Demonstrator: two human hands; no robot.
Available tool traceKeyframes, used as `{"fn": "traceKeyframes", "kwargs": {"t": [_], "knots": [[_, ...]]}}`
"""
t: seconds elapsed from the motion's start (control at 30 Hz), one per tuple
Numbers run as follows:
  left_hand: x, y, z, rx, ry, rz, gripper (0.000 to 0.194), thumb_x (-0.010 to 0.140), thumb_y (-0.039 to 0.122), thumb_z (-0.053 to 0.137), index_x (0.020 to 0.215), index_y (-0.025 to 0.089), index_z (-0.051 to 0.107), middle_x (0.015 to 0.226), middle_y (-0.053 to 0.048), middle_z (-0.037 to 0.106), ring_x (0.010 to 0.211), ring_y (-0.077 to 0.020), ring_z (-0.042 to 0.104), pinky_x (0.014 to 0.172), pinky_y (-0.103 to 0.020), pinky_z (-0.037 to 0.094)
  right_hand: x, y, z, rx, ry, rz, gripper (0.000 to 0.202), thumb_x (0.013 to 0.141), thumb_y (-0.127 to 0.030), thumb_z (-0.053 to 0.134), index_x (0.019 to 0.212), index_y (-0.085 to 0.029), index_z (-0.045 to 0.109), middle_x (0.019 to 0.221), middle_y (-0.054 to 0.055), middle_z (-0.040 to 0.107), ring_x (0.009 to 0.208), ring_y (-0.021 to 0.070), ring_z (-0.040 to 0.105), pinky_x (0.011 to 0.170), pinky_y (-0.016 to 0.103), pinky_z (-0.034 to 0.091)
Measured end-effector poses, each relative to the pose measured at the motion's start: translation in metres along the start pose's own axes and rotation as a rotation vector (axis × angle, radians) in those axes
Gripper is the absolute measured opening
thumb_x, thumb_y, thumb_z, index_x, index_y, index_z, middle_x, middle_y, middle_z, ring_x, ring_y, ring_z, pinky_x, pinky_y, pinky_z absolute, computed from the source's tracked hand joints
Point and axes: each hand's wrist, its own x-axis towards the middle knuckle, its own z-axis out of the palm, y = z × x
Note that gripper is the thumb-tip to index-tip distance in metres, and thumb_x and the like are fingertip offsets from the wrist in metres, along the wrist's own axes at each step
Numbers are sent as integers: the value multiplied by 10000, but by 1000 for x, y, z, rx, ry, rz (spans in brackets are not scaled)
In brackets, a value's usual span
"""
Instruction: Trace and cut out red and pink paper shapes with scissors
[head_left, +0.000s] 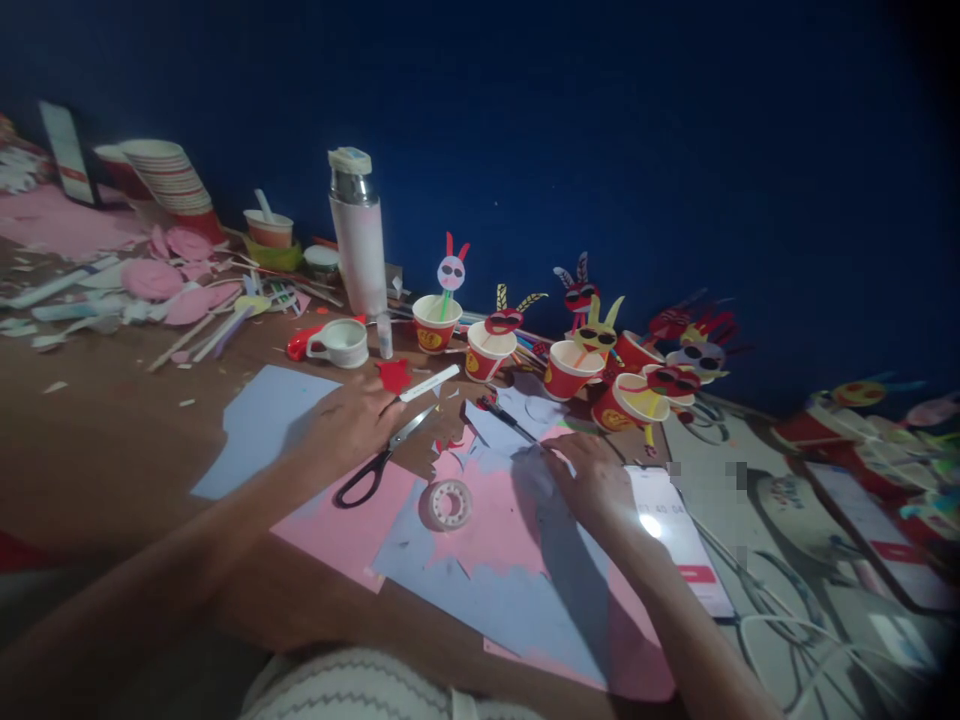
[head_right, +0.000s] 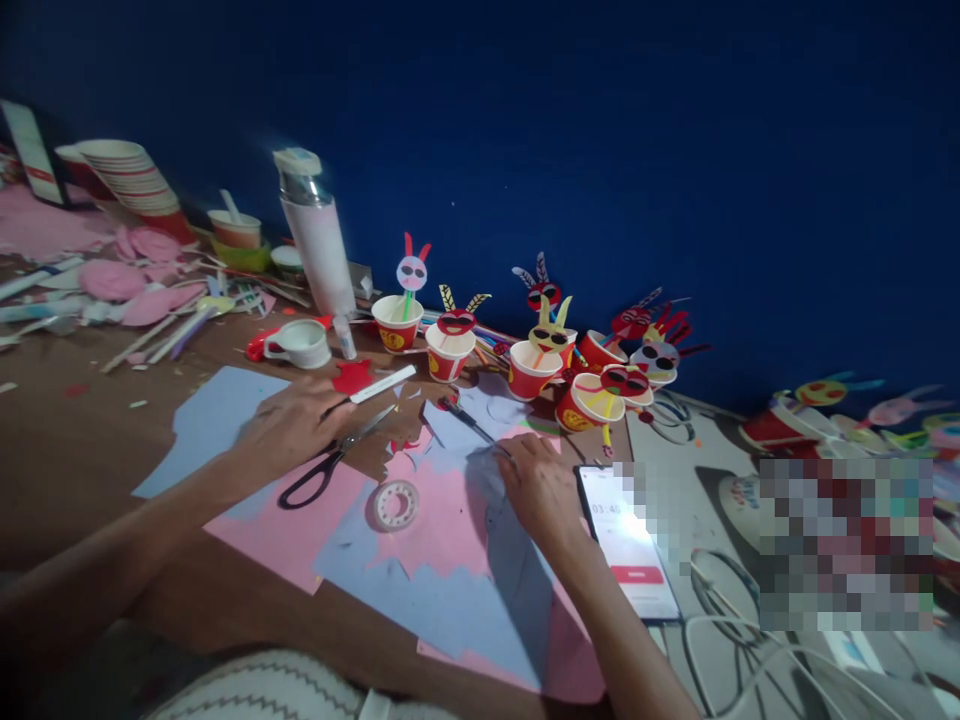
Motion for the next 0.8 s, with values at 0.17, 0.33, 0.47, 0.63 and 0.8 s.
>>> {"fn": "traceKeyframes", "kwargs": {"t": [0.17,0.33,0.47,0.63,0.8], "knots": [[2,7,16,69,-25,0,319,898,231,384,721,131,630,781,-117,619,833,-258,563,738,-366,423,13,5,17,-116,-6,10,171,866,-262,533,939,-188,669,865,89,659,854,274,586,759,356,390],[3,3,24,33,-39,-21,272,887,306,441,789,142,634,844,-98,617,848,-251,572,734,-355,448,15,5,21,-155,-4,18,139,861,-215,525,877,-179,658,819,90,649,817,264,586,729,341,375],[-2,2,17,-42,-24,-7,273,885,381,457,933,173,628,956,-76,612,939,-232,562,791,-339,458,5,2,8,-101,23,27,166,890,-223,474,885,-178,634,835,82,659,807,252,596,703,326,390],[-15,22,-2,-479,28,74,346,854,403,524,1116,182,574,1105,-65,602,1015,-189,559,862,-290,445,-18,-23,-18,87,-14,-39,163,914,-248,444,944,-213,600,866,27,682,774,187,616,693,277,424],[-28,42,-15,-666,-80,231,333,831,331,586,1128,180,594,1064,-59,639,920,-174,589,795,-264,447,-33,-48,-43,572,-140,-17,153,908,-257,471,928,-210,616,837,25,662,746,158,600,660,254,433]]}}
